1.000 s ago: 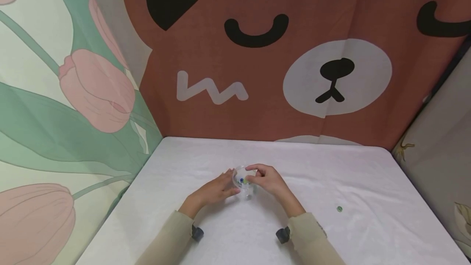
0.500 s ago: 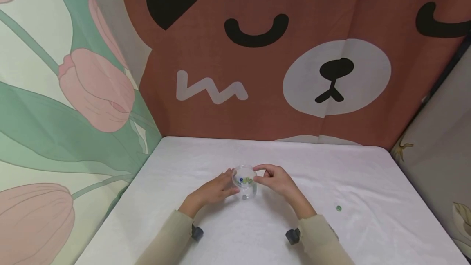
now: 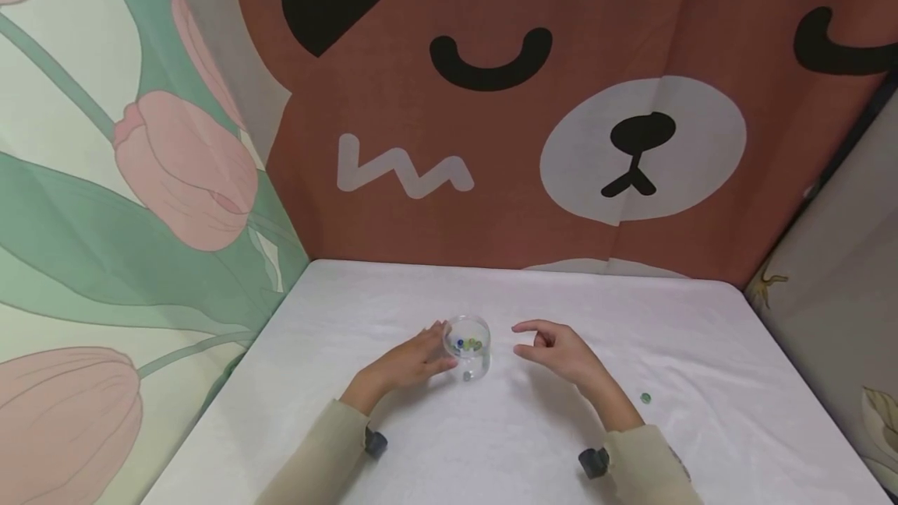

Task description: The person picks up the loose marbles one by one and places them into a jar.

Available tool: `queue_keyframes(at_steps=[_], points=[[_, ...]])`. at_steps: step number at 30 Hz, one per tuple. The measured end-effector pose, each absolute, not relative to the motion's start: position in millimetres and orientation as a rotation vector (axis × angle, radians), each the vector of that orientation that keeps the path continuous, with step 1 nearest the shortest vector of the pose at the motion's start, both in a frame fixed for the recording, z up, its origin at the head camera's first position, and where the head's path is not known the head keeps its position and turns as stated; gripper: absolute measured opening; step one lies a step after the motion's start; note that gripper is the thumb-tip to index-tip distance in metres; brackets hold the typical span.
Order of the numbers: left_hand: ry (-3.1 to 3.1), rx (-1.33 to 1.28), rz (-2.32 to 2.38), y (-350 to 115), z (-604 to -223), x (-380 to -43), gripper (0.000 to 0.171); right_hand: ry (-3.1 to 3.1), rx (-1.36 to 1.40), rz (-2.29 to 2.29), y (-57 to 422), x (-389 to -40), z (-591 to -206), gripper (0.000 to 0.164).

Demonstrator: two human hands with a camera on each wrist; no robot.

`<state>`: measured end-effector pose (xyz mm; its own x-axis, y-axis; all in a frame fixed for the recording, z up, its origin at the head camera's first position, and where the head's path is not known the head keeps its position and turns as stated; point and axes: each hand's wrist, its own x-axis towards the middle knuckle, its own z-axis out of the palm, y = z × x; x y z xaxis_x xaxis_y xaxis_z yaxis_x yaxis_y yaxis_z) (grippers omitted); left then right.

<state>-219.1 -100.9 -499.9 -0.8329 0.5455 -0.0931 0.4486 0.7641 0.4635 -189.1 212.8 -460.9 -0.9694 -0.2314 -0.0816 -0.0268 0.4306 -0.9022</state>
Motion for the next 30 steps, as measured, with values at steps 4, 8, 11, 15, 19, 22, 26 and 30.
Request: queue_keyframes(at_steps=[4,8,11,15,19,22,26,30], points=[[2.733,0.775,0.642,-101,-500,-219,0.090,2.489,-0.226,-1.561,227,-184,-459,0.048],[2.732,0.777,0.636,-101,-501,-220,0.090,2.504,-0.206,-1.541,238,-180,-461,0.049],[2.731,0.777,0.635,-101,-501,-221,0.090,2.515,-0.212,-1.523,246,-178,-463,0.052],[2.729,0.767,0.643,-101,-500,-221,0.090,2.514,-0.192,-1.517,253,-175,-464,0.054],[2.724,0.754,0.645,-100,-501,-221,0.090,2.522,-0.182,-1.500,262,-171,-465,0.056],[2.724,0.751,0.641,-100,-501,-221,0.089,2.531,-0.195,-1.489,268,-168,-465,0.056],[2.728,0.752,0.631,-99,-501,-221,0.088,2.531,-0.196,-1.480,276,-164,-464,0.055],[2.729,0.754,0.634,-100,-500,-221,0.088,2.523,-0.192,-1.482,284,-159,-463,0.053]])
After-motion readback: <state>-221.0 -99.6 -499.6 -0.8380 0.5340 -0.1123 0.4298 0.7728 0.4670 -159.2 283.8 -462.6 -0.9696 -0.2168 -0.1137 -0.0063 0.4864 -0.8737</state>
